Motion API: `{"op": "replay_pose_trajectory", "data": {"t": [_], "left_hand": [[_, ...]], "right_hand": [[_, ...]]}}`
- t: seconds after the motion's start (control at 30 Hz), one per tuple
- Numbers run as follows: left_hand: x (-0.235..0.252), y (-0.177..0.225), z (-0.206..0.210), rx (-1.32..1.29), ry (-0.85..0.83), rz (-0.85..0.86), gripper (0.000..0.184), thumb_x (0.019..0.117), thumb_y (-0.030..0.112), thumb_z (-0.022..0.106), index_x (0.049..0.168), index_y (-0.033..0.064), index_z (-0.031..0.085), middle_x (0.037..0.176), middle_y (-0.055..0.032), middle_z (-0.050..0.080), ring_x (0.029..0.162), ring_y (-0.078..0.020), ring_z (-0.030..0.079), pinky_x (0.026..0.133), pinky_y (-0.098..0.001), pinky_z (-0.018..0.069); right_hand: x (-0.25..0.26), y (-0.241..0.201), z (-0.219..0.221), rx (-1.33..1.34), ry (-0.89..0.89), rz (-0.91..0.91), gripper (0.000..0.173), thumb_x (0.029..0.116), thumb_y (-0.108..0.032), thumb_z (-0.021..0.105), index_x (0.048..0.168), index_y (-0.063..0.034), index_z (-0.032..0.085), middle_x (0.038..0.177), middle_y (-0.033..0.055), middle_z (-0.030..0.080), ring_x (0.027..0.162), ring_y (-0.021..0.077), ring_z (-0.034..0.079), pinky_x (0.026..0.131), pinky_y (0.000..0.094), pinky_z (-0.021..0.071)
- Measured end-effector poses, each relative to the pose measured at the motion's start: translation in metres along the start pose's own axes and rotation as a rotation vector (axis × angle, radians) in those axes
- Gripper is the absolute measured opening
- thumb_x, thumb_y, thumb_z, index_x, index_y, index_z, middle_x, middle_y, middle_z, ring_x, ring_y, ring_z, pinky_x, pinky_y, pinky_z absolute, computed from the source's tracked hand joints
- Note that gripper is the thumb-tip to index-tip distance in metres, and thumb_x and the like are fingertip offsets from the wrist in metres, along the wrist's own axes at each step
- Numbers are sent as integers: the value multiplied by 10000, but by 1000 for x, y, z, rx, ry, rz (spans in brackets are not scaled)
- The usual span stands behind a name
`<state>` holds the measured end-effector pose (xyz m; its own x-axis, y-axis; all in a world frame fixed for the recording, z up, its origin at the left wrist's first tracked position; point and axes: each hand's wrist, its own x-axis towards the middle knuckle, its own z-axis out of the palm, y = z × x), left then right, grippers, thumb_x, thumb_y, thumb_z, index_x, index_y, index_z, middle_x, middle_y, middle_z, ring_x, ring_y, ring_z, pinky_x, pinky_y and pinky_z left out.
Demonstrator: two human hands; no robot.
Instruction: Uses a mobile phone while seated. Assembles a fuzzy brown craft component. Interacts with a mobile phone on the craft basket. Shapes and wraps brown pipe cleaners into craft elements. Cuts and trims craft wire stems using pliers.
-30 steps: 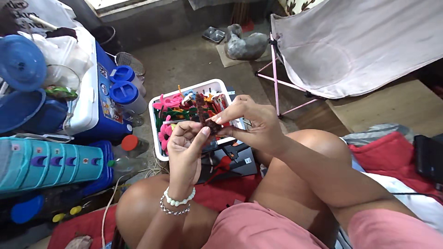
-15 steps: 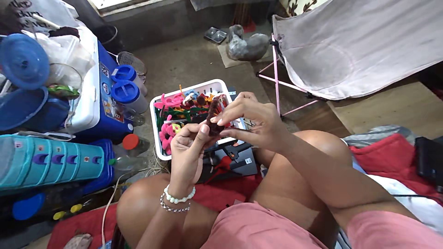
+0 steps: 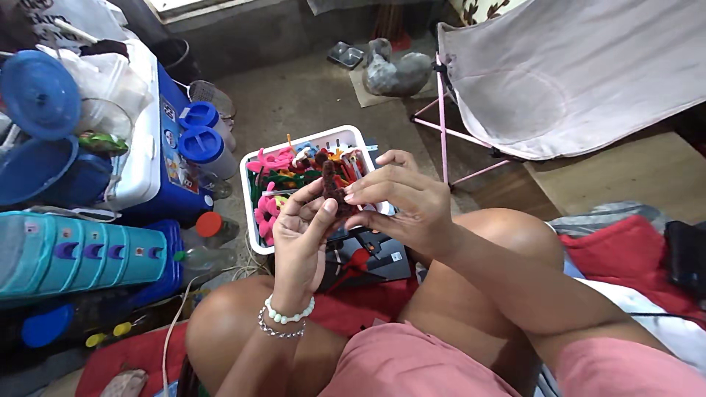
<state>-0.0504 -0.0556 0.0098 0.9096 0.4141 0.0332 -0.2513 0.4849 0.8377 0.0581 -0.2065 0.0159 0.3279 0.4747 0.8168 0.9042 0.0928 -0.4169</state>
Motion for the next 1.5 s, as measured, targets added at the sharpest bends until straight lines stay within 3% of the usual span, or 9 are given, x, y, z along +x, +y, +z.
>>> {"op": "replay_pose_trajectory", "data": {"t": [0.1,0.33,0.63,0.73,0.8,0.87,0.93,1.23,1.5], "left_hand": [[-1,-1,0,43,-23,21,265,956,3,668,1216,26,718,1021,-97,755,861,-144,743,818,-300,632],[-1,2,-2,73,-114,21,244,1030,129,605,1221,18,708,1064,-111,756,900,-165,754,870,-328,628],[1,7,-7,79,-158,-44,97,954,35,690,1045,63,711,991,-108,746,860,-179,753,824,-342,642],[1,11,-5,82,-149,-101,78,963,31,676,989,90,719,977,-85,749,837,-140,748,774,-291,641],[1,12,-5,76,-137,-114,87,964,25,668,964,98,715,974,-79,751,833,-126,745,770,-273,635],[1,13,-7,52,-151,-110,74,960,32,678,968,91,723,984,-94,754,843,-136,746,794,-285,632],[2,14,-9,65,-162,-95,75,948,27,693,981,84,727,992,-94,757,853,-140,749,807,-295,633],[3,11,-11,122,-182,-24,145,956,83,707,1100,90,711,1023,-73,748,876,-140,746,829,-306,632],[4,6,-12,253,-183,209,191,894,126,785,1077,127,730,1128,-31,733,941,-135,737,829,-312,641]], "right_hand": [[1,0,-1,-2,4,8,168,866,-152,827,951,-34,742,972,57,763,990,108,710,1092,415,454],[3,8,-9,108,-59,68,166,893,-200,802,979,-63,761,989,24,764,1005,107,694,1057,449,450],[3,10,-10,171,-87,57,86,876,-151,810,917,-77,794,945,23,765,971,115,693,1006,417,477],[2,11,-9,149,-79,39,133,870,-172,819,923,-63,764,918,27,757,954,109,691,1023,424,454],[2,8,-8,90,-62,35,207,879,-214,816,993,-67,725,950,28,733,966,107,667,1020,410,455],[4,4,-8,29,-81,21,260,927,-258,767,1118,-87,724,1046,46,695,1034,141,625,997,402,450],[5,4,-8,-11,-111,12,273,958,-288,728,1163,-108,742,1109,66,685,1088,169,612,1005,412,443],[5,6,-10,-1,-111,2,225,921,-250,775,1030,-53,760,1044,57,742,1052,160,668,1020,402,474],[5,3,-10,84,-99,58,152,916,-171,775,1025,-66,760,1039,52,729,1059,152,660,1010,374,501]]}}
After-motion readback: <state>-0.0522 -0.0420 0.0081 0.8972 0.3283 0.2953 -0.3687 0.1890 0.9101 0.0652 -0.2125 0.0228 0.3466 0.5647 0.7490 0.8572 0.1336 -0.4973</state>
